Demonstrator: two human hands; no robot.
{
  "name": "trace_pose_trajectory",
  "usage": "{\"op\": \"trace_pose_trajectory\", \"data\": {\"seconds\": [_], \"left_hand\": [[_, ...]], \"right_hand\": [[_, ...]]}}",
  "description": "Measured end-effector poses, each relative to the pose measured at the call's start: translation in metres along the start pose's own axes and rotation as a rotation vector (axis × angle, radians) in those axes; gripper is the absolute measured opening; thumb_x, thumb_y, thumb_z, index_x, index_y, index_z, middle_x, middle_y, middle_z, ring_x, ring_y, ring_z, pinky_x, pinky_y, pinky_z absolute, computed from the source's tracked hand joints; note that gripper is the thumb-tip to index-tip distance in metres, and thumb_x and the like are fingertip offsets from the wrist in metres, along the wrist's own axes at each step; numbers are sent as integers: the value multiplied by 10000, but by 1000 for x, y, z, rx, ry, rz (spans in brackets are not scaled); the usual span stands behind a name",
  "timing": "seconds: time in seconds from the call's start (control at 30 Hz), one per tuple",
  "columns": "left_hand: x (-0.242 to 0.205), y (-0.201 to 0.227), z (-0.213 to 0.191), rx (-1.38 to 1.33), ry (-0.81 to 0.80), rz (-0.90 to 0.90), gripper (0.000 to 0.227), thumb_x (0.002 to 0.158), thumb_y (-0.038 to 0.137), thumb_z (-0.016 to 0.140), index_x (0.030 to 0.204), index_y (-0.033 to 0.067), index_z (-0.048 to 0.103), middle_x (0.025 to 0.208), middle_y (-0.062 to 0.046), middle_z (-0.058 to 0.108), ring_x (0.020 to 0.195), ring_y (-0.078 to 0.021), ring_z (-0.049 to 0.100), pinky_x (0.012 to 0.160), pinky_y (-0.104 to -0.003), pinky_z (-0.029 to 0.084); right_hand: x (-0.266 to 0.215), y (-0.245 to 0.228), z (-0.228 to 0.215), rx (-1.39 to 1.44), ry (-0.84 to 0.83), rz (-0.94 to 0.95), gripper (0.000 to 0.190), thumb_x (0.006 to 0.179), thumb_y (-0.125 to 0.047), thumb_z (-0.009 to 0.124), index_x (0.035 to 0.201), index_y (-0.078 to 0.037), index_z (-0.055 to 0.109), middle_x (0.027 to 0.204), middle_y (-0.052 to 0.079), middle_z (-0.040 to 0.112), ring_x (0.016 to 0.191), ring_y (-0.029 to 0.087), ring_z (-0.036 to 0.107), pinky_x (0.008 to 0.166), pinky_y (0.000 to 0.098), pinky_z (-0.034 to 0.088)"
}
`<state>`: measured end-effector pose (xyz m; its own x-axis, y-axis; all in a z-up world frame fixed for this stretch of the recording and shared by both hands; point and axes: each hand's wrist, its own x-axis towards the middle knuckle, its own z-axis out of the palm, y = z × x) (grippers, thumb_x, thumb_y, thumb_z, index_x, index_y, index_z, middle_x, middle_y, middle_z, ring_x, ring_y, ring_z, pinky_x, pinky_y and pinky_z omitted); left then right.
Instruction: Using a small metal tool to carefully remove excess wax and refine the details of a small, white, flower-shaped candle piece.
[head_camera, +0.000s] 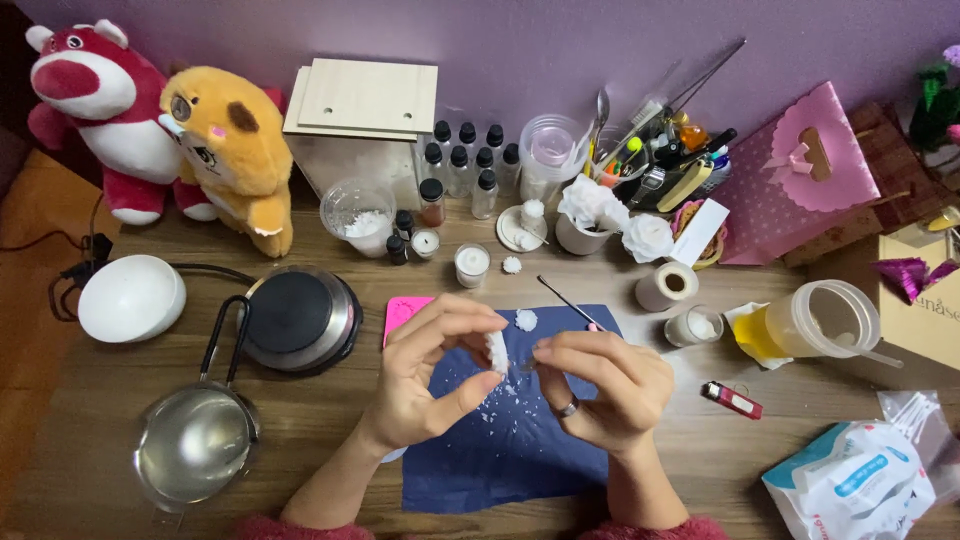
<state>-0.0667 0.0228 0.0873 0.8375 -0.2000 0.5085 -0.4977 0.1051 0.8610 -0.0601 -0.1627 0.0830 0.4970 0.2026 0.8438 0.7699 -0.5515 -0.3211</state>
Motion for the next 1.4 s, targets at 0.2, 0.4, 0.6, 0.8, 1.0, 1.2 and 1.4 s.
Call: {"op": "trace_pose_trajectory", "data": {"seconds": [0.2, 0.4, 0.6, 0.8, 1.0, 1.2, 1.4], "left_hand": [[2, 0, -1, -94, -123, 24, 236, 840, 61, 599, 1072, 23, 583, 1076, -150, 602, 844, -237, 694, 791, -281, 583], [-4, -7, 1, -564, -154, -224, 299, 908, 104, 529, 1171, -37, 521, 1175, -234, 602, 958, -298, 647, 894, -370, 536], [-1, -6, 2, -523, -164, -142, 259, 908, 75, 538, 1154, -1, 560, 1198, -221, 586, 909, -281, 659, 881, -357, 548], [-1, -3, 0, -493, -194, -78, 257, 899, 158, 585, 1137, 61, 582, 1213, -185, 587, 932, -262, 650, 900, -378, 526], [-2, -1, 0, -40, -65, 76, 275, 889, 208, 622, 1092, 23, 603, 1104, -132, 660, 870, -217, 704, 739, -257, 548], [0, 10, -1, 158, -26, 164, 322, 856, 233, 641, 1060, -16, 618, 1055, -136, 672, 943, -236, 678, 809, -284, 569], [-1, 10, -2, 208, -12, 251, 279, 827, 165, 689, 1030, -4, 599, 1065, -173, 657, 973, -289, 689, 846, -322, 594]], "right_hand": [[-4, 4, 0, 35, 69, -75, 61, 826, -162, 624, 794, -130, 665, 752, 39, 678, 565, 113, 647, 518, 200, 496], [-1, 1, -4, 8, 10, -58, 22, 807, -130, 678, 821, -115, 674, 705, 17, 640, 529, 94, 585, 499, 218, 475], [1, 0, -6, -2, 5, -70, 20, 797, -141, 675, 798, -131, 692, 653, 4, 607, 495, 89, 534, 466, 206, 422], [4, -4, -8, -24, -2, -38, 30, 791, -168, 689, 789, -138, 691, 655, -6, 599, 493, 98, 538, 471, 214, 404], [4, -9, -9, 19, 3, -44, 75, 783, -150, 654, 729, -107, 682, 583, 7, 581, 450, 91, 515, 453, 200, 417], [-4, -8, -7, 21, 11, -73, 47, 778, -176, 657, 755, -147, 686, 622, 1, 564, 452, 90, 484, 439, 216, 393], [-5, -8, -5, 8, 52, -111, 53, 788, -179, 657, 761, -140, 680, 635, -2, 573, 464, 79, 495, 430, 208, 396]]}}
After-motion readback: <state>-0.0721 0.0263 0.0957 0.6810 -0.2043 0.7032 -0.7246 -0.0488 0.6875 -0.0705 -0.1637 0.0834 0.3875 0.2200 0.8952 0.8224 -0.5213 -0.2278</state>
